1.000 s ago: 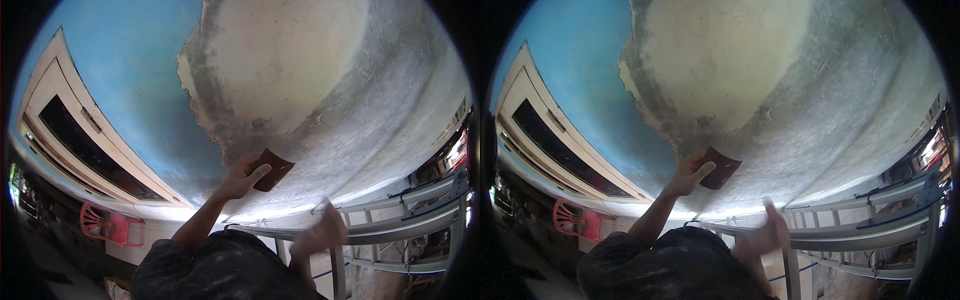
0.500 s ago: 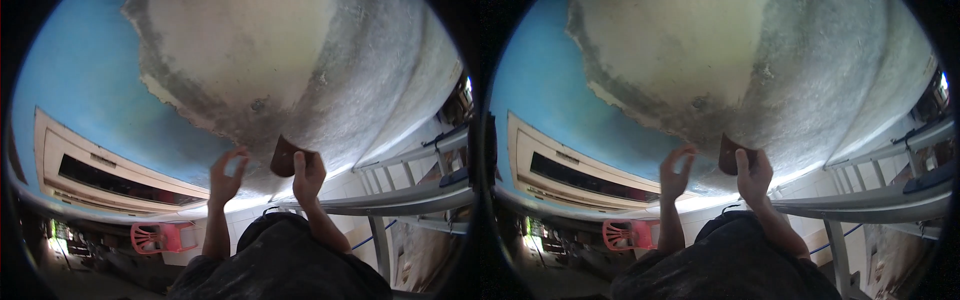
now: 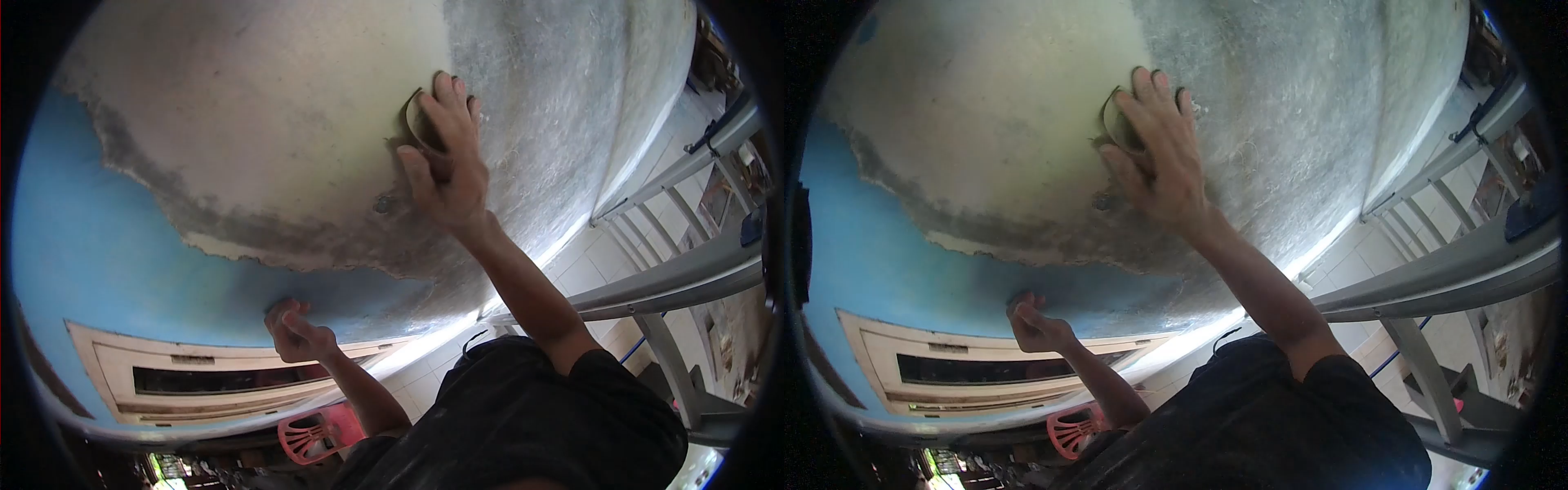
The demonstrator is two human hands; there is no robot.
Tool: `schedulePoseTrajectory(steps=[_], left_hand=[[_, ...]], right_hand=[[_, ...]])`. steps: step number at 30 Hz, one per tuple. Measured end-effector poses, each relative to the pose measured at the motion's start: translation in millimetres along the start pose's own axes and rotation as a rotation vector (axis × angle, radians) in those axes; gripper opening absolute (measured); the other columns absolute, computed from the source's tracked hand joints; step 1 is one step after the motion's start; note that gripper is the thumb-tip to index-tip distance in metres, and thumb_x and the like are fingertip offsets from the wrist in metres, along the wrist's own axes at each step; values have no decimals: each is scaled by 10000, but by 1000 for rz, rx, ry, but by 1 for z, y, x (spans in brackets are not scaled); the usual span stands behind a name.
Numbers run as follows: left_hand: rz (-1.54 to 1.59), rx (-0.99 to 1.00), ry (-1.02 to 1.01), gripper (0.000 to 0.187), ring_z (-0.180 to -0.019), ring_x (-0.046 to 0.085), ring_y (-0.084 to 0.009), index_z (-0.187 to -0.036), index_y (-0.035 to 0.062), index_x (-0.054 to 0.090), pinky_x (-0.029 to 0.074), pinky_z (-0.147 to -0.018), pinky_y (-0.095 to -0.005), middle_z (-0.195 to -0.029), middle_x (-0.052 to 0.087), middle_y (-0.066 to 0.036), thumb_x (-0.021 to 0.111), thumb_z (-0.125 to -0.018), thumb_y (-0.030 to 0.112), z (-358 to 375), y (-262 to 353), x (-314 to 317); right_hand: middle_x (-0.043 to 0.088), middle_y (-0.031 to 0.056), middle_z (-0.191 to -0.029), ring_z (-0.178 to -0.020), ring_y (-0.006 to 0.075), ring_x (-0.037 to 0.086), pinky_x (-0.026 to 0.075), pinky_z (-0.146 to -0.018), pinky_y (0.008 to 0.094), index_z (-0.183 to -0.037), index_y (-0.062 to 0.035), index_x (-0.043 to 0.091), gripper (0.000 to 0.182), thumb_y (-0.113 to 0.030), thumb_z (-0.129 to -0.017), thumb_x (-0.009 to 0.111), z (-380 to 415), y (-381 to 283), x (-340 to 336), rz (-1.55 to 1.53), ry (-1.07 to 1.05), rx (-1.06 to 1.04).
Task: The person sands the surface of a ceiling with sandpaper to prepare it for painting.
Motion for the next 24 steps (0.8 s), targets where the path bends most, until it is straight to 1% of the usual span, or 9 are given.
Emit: schedulePoseTrajectory(steps=[3,5,8,11,14,17,20,22,24], left_hand=[[10,31,106,398,-507,492,-179,-591,-6,523,399,-453,-280,-579,544,-92,453,-922,204,4,-7,0],[-41,141,163,430,-461,447,-172,-544,12,488,356,-431,-278,-516,481,-67,435,-922,209,4,-5,1],[-70,261,232,420,-463,441,-180,-531,24,466,326,-429,-285,-454,405,-44,437,-916,190,7,-4,1],[-109,342,222,425,-474,449,-179,-532,26,463,311,-430,-271,-440,390,-37,442,-920,197,8,1,2],[-67,349,220,388,-454,396,-131,-565,18,485,257,-389,-244,-549,460,-46,438,-915,180,7,0,2],[-83,341,226,394,-456,391,-130,-558,21,477,254,-395,-244,-550,462,-48,431,-916,178,10,-4,1],[-80,401,207,404,-462,395,-130,-554,22,475,249,-394,-246,-553,469,-52,429,-919,189,10,-3,2],[-68,356,219,413,-466,398,-131,-550,24,470,250,-400,-248,-552,470,-52,431,-922,201,11,-4,1],[-59,339,231,421,-471,400,-132,-546,26,465,255,-406,-252,-551,470,-51,435,-925,207,11,-5,3]], right_hand=[[345,227,-1396,-1325,417,250,118,-1026,637,-1272,-52,494,442,-237,-875,555,12,-3,5,176,-59,-1],[322,226,-1410,-1341,406,214,90,-1021,651,-1271,-63,497,428,-234,-881,537,29,-3,-1,315,-91,14],[214,272,-1441,-1353,460,90,-33,-1029,632,-1331,7,399,505,-172,-875,522,87,16,0,392,-358,30],[177,282,-1448,-1352,467,67,-38,-1012,655,-1349,6,368,524,-164,-875,513,96,21,-4,443,-382,106],[186,228,-1462,-1340,435,167,68,-950,734,-1355,-72,378,508,-231,-890,508,52,17,-3,484,-240,107],[241,231,-1428,-1337,433,180,124,-959,716,-1345,-47,387,518,-187,-871,542,2,10,-12,546,-113,64],[273,255,-1385,-1350,429,146,149,-1066,566,-1282,62,438,461,-4,-834,526,10,17,-15,292,-56,-24],[345,226,-1309,-1328,415,224,240,-1075,485,-1227,77,492,446,93,-783,520,53,21,-12,232,-125,41],[345,268,-1331,-1305,440,266,237,-1073,511,-1204,82,509,439,116,-766,496,97,17,-11,125,-207,-34]])
Point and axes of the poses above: each hand's wrist, its own z-axis away from the middle knuckle, its own x-axis out of the palm, y = z × x, the point moved 7 cm from there along -z, towards the middle knuckle
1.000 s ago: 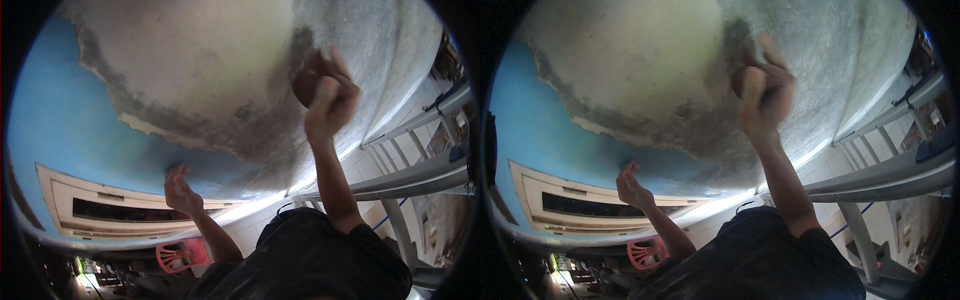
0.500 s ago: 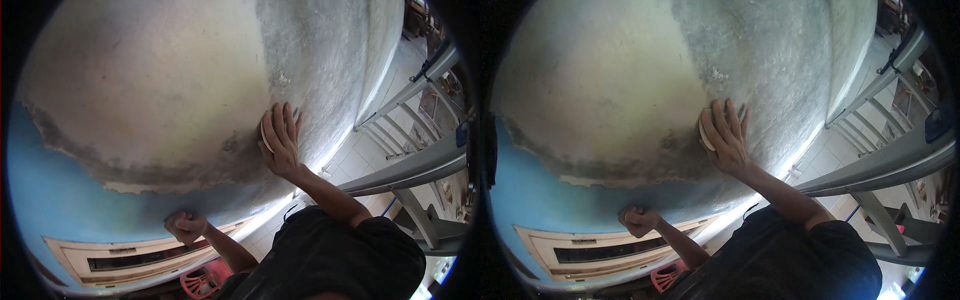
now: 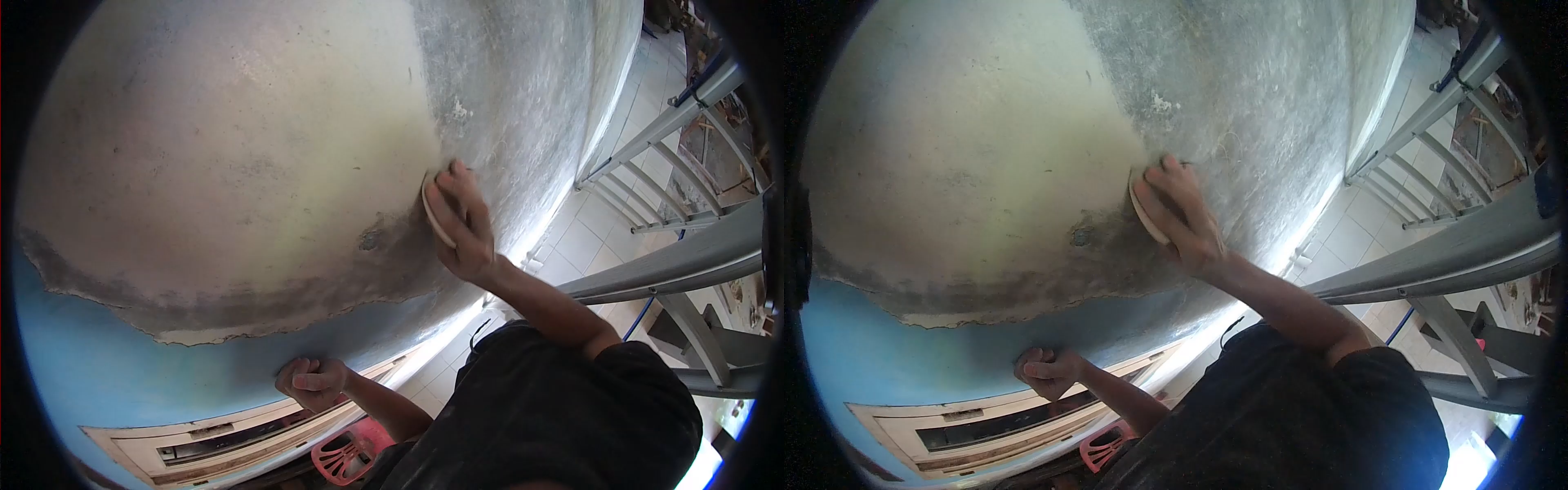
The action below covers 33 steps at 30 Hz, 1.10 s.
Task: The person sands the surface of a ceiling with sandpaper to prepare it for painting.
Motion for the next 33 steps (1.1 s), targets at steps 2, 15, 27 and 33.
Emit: schedulePoseTrajectory(steps=[2,15,27,33], left_hand=[[2,12,-8,426,-474,402,-133,-541,29,459,262,-413,-257,-549,468,-50,441,-928,207,-1,1,-1],[-89,-66,-3,460,-461,376,-132,-536,52,418,297,-425,-258,-521,422,-25,430,-960,228,1,1,1],[-130,-24,-43,452,-459,402,-114,-532,40,433,282,-403,-237,-542,433,-38,395,-960,179,-2,4,2],[-120,-37,-25,422,-452,371,-121,-548,38,436,269,-412,-258,-519,422,-30,419,-954,155,-4,7,4]], right_hand=[[411,243,-1313,-1259,428,353,305,-1025,521,-1207,46,527,425,78,-785,499,13,5,3,26,-28,20],[237,343,-1394,-1304,510,196,171,-1052,569,-1331,118,311,511,-151,-907,409,-14,-3,18,71,-73,-15],[278,279,-1400,-1301,461,243,199,-1021,585,-1344,43,336,654,-436,-906,408,-55,-6,8,101,10,75],[262,293,-1401,-1311,462,215,169,-1037,579,-1344,50,328,730,-503,-878,429,25,-5,29,121,-193,100]])
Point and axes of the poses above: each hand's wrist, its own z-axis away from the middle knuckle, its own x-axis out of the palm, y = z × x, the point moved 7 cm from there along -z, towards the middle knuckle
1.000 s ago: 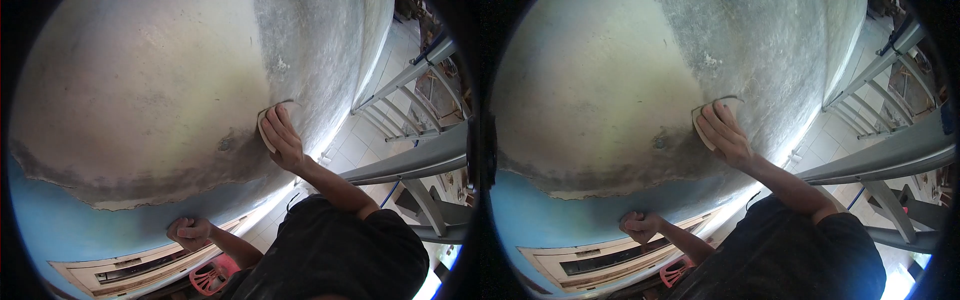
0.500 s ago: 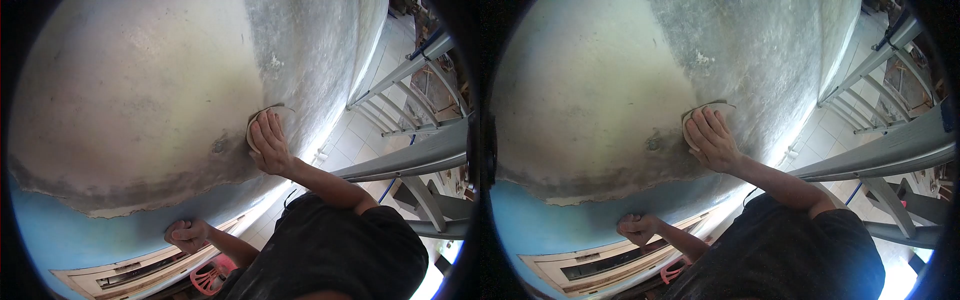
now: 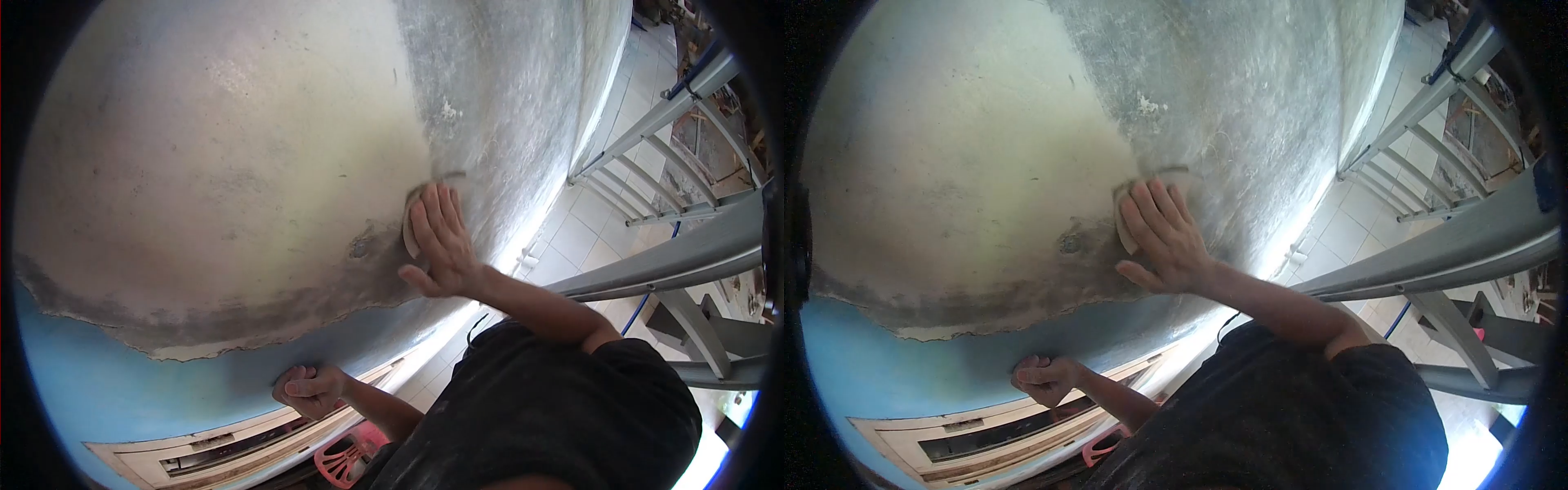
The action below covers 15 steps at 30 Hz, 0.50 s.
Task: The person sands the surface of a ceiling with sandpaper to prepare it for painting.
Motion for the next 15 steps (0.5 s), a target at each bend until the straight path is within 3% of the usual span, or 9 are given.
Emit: schedulePoseTrajectory(steps=[5,10,12,15], left_hand=[[14,15,-14,418,-459,377,-125,-552,40,433,286,-419,-262,-516,425,-31,427,-954,155,2,-2,-1],[40,87,2,418,-454,372,-126,-553,40,440,288,-409,-261,-518,434,-33,443,-952,161,0,0,-1],[42,69,7,422,-451,368,-125,-550,40,444,285,-405,-260,-518,437,-35,447,-953,166,0,1,0],[9,35,19,431,-449,366,-122,-547,40,440,279,-401,-255,-521,437,-34,442,-956,174,2,-1,-1]], right_hand=[[243,291,-1411,-1311,449,224,177,-1037,572,-1356,52,300,747,-507,-878,431,-91,-7,-46,9,213,-90],[244,286,-1412,-1310,448,228,163,-1042,577,-1354,48,308,734,-497,-878,437,-13,-8,-5,-11,16,35],[244,278,-1417,-1312,445,227,157,-1042,582,-1356,46,306,736,-495,-875,445,18,0,11,8,-10,-3],[249,267,-1420,-1316,441,223,151,-1041,588,-1358,42,304,743,-498,-869,453,-19,-3,-8,10,39,-10]])
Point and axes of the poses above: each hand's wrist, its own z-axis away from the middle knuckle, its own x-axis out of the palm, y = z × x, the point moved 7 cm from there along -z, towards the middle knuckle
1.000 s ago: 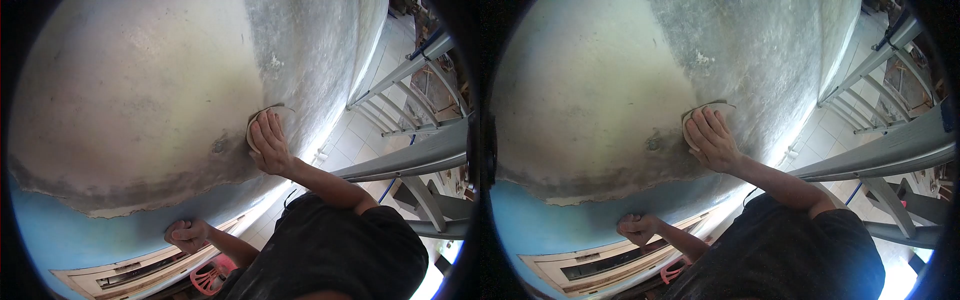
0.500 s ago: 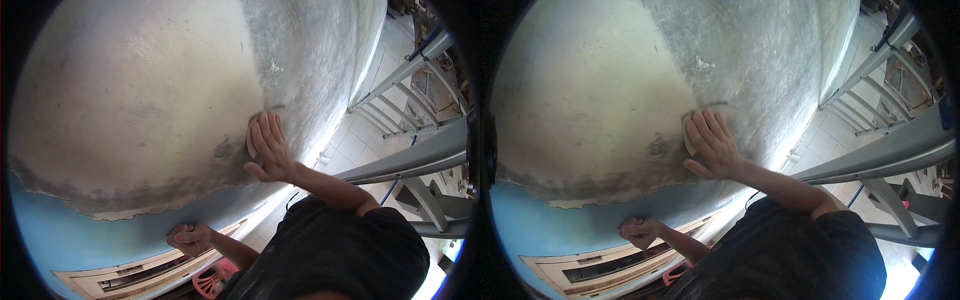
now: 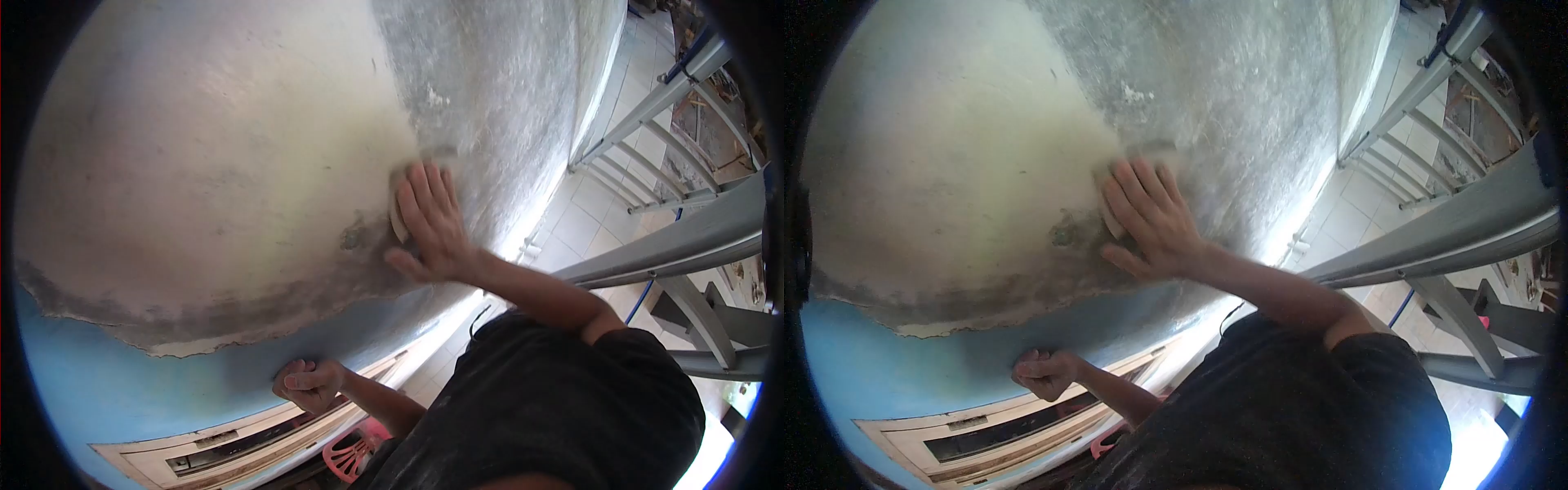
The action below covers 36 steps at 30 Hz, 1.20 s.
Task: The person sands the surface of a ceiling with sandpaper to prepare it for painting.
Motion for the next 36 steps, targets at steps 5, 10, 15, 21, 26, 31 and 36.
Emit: schedulePoseTrajectory(steps=[5,10,15,21,26,31,36], left_hand=[[4,36,-28,436,-453,368,-115,-551,40,447,278,-406,-246,-526,432,-25,434,-959,194,0,-2,-1],[-14,53,-26,436,-458,370,-116,-549,45,440,285,-419,-248,-525,428,-21,433,-958,193,-2,3,2],[-9,0,-33,442,-464,379,-121,-551,41,441,291,-423,-254,-525,423,-21,434,-958,212,0,1,2],[-30,-25,-34,437,-482,408,-126,-530,30,435,280,-415,-237,-533,430,-44,410,-945,165,0,-1,0],[-15,-34,-28,455,-468,387,-128,-543,37,435,285,-415,-256,-527,423,-31,419,-959,219,1,-2,0],[-23,-24,-45,434,-491,414,-127,-538,31,438,280,-414,-238,-534,434,-43,399,-949,163,1,0,1],[-31,3,-36,442,-469,386,-119,-549,36,436,277,-414,-247,-533,425,-28,407,-960,195,1,1,2]], right_hand=[[199,326,-1412,-1327,477,152,91,-1054,579,-1356,85,270,778,-507,-876,426,-39,-6,-14,3,27,10],[268,255,-1418,-1322,435,216,154,-1041,586,-1341,26,352,739,-519,-856,465,35,-11,18,-6,-55,7],[289,235,-1413,-1329,405,226,163,-1043,581,-1348,-4,360,736,-543,-855,452,-37,-12,-9,62,68,-51],[297,229,-1414,-1325,391,247,174,-1039,581,-1354,-19,362,745,-546,-839,475,31,-7,15,-10,-25,23],[254,322,-1396,-1323,474,191,90,-1056,589,-1341,76,319,701,-442,-889,453,-4,-5,-3,35,-8,-84],[351,175,-1399,-1295,362,312,218,-1029,570,-1329,-39,410,558,-318,-864,544,-35,-3,-16,41,137,-35],[372,146,-1394,-1295,332,318,221,-1039,553,-1314,-69,442,515,-291,-860,542,23,4,9,9,55,-18]])
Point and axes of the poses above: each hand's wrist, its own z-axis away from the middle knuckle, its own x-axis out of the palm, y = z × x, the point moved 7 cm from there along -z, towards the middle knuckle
